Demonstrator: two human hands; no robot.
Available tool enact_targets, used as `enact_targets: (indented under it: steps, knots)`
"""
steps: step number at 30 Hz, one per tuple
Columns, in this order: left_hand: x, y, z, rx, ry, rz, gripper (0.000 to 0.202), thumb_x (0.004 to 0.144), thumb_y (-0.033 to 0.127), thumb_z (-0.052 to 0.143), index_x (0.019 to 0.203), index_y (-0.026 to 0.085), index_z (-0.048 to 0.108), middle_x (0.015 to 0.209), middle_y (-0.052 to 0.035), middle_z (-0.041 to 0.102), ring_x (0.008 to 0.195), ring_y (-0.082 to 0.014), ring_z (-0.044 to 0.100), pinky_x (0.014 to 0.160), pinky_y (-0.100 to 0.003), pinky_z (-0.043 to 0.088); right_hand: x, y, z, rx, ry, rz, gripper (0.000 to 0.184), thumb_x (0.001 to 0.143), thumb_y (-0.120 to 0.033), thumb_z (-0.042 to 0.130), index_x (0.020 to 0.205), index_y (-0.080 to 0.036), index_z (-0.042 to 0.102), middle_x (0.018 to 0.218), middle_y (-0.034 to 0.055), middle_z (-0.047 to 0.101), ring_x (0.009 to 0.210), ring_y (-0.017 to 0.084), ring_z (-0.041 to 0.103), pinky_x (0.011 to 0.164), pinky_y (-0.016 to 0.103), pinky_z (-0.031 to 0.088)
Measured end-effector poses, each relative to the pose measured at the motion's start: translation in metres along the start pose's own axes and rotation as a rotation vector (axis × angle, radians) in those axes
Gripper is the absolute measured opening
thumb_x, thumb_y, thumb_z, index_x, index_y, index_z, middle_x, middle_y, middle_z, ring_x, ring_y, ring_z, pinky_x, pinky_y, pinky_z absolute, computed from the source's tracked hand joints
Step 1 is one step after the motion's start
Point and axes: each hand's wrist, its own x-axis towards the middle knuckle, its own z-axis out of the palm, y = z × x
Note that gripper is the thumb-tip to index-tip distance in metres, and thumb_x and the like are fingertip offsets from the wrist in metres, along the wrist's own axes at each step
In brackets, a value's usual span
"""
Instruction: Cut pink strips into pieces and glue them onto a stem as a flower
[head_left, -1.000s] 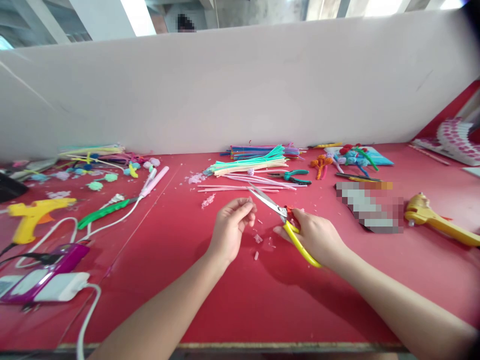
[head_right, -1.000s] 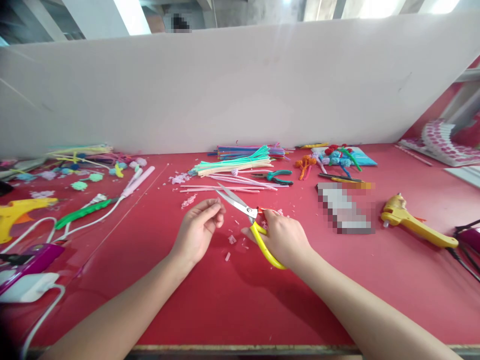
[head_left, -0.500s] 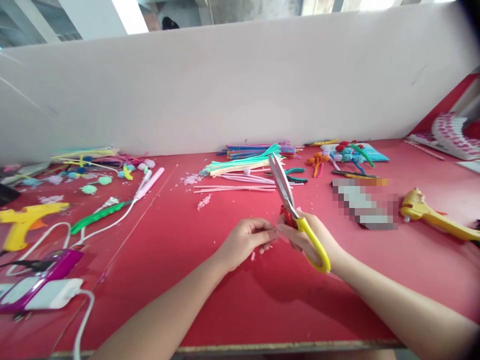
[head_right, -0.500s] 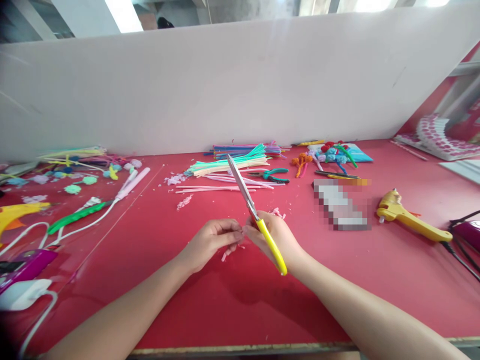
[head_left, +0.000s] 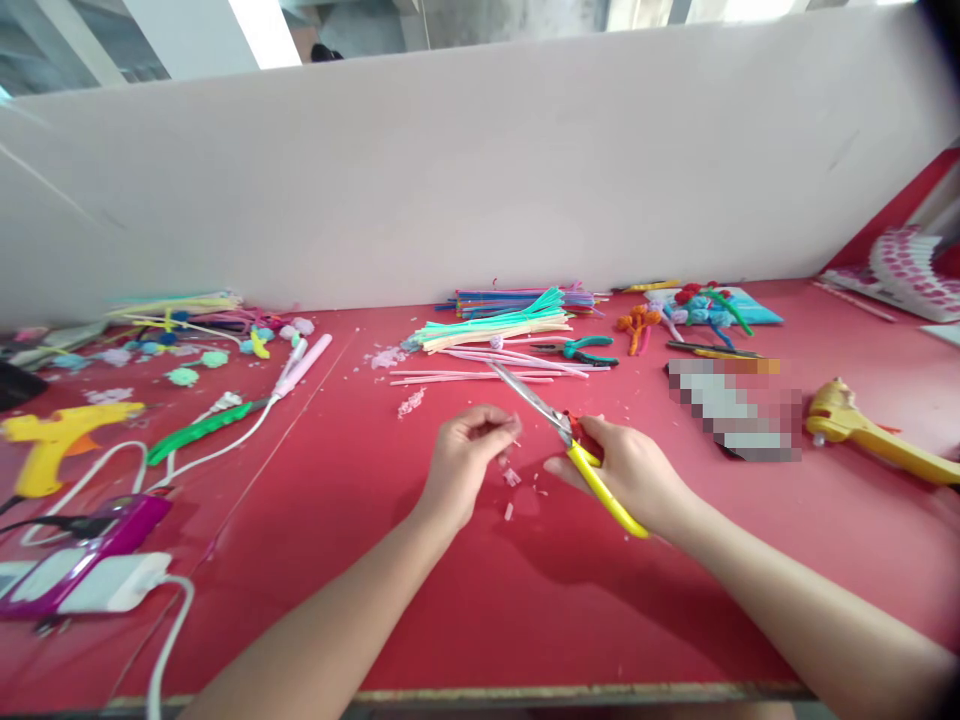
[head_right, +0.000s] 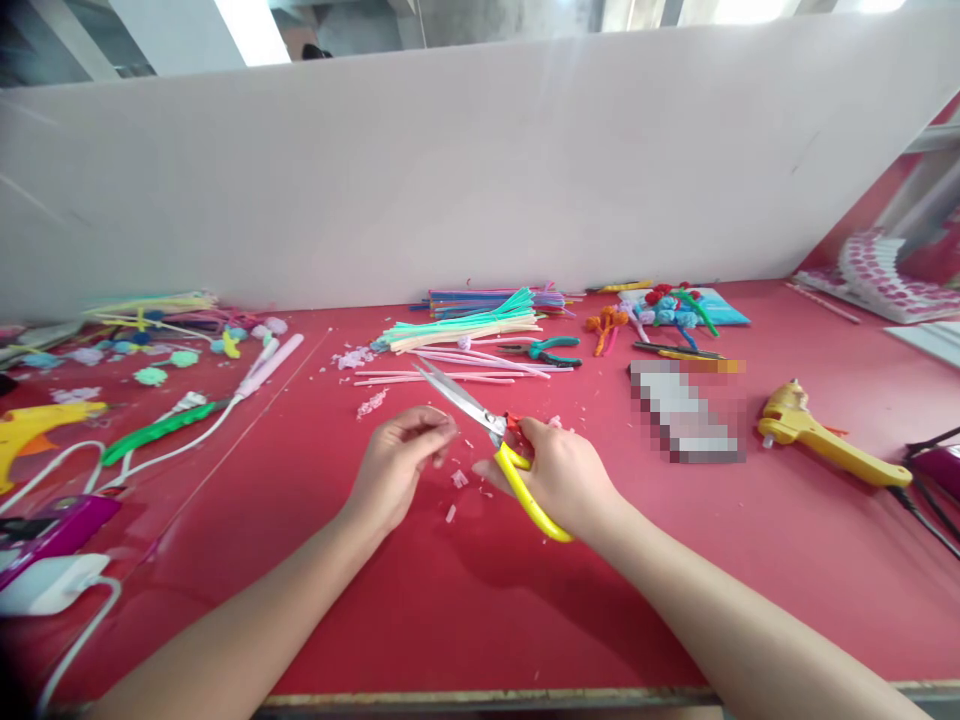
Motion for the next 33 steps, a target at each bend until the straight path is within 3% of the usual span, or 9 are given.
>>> enact_targets:
  steps: [3, 9, 33]
  knots:
    - [0.003, 0.000, -0.004, -0.133, 0.096, 0.047, 0.005, 0.067, 0.018, 0.062, 0.066, 0.015, 0.057, 0.056, 0.0034, 0.050, 0.052, -0.0067, 0.044, 0.050, -0.019, 0.035, -0.001, 0.000, 0.005, -0.136, 0.005, -0.013, 0.033, 0.070, -0.053, 0.048, 0.067, -0.022, 0.041, 0.054, -0.0032, 0.050, 0.047, 0.012, 0.044, 0.045, 0.021, 0.023]
    - [0.004, 0.002, -0.005, -0.247, 0.158, 0.067, 0.003, 0.066, 0.013, 0.059, 0.066, 0.015, 0.057, 0.058, 0.0037, 0.050, 0.053, -0.0060, 0.045, 0.050, -0.018, 0.034, -0.002, -0.003, 0.011, -0.249, -0.009, -0.022, 0.035, 0.075, -0.055, 0.042, 0.069, -0.021, 0.044, 0.057, -0.0002, 0.055, 0.048, 0.013, 0.050, 0.045, 0.022, 0.022]
    - [0.005, 0.000, -0.007, -0.238, 0.159, 0.071, 0.002, 0.068, 0.015, 0.060, 0.069, 0.016, 0.058, 0.058, 0.0037, 0.050, 0.054, -0.0057, 0.045, 0.052, -0.018, 0.035, -0.003, 0.000, 0.014, -0.261, -0.038, -0.060, 0.032, 0.078, -0.051, 0.041, 0.073, -0.020, 0.047, 0.055, 0.0000, 0.053, 0.046, 0.012, 0.048, 0.045, 0.023, 0.021]
